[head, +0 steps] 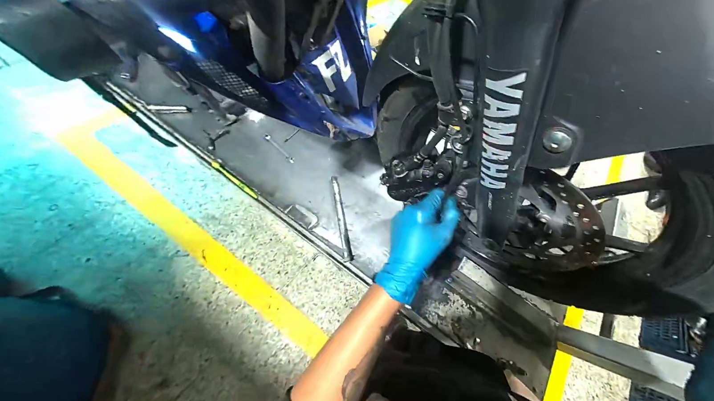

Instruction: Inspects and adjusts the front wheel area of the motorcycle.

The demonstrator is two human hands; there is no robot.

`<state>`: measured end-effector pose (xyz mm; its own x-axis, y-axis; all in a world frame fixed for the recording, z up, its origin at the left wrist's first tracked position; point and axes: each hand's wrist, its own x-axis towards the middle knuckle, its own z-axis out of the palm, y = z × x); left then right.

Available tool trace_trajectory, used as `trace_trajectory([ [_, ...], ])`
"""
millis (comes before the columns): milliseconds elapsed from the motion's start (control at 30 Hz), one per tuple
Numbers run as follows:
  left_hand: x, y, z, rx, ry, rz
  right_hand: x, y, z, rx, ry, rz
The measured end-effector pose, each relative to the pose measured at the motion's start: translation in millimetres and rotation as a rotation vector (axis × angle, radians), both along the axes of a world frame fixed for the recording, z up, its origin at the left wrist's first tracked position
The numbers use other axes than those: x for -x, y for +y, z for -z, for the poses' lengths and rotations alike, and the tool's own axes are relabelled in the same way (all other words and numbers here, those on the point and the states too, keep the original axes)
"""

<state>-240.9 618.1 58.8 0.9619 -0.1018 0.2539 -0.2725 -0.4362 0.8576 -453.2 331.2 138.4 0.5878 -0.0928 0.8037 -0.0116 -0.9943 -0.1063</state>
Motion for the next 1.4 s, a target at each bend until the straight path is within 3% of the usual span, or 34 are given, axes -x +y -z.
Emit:
trace_trajectory([
  [100,-15,-4,0,0.003,0.128,-0.014,6,-8,-6,0.030,0.002,0.068],
  [200,0,-1,-3,-0.028,0.124,0.024,11,-17,-23,-0.119,0.015,0.152],
  [367,25,21,3,0.051,0.103,0.104,-17,-34,-87,-0.224,0.209,0.160],
  [467,18,16,10,0.142,0.299,0.200,-64,-51,-114,-0.229,0.350,0.104],
  [567,4,-5,27,0.282,0.504,0.344,-99,-36,-125,-0.318,0.484,0.147],
  [700,3,-32,22,0.476,0.509,0.237,-103,-38,-114,-0.318,0.377,0.098],
  [900,11,-44,16,0.498,0.488,0.263,-82,-70,-88,-0.326,0.237,-0.014],
  [1000,29,-48,21,0.413,0.524,0.267,-64,-84,-72,-0.401,0.186,-0.069],
  [1100,59,-61,37,0.396,0.656,0.266,-50,-94,-63,-0.446,0.162,-0.049],
  [1167,76,-78,35,0.537,0.785,0.246,-46,-97,-60,-0.457,0.156,-0.042],
  [1300,69,-120,19,0.898,0.783,-0.031,-45,-99,-59,-0.430,0.182,-0.042],
  [1400,61,-140,18,0.905,0.621,-0.217,-41,-97,-62,-0.464,0.226,-0.013],
])
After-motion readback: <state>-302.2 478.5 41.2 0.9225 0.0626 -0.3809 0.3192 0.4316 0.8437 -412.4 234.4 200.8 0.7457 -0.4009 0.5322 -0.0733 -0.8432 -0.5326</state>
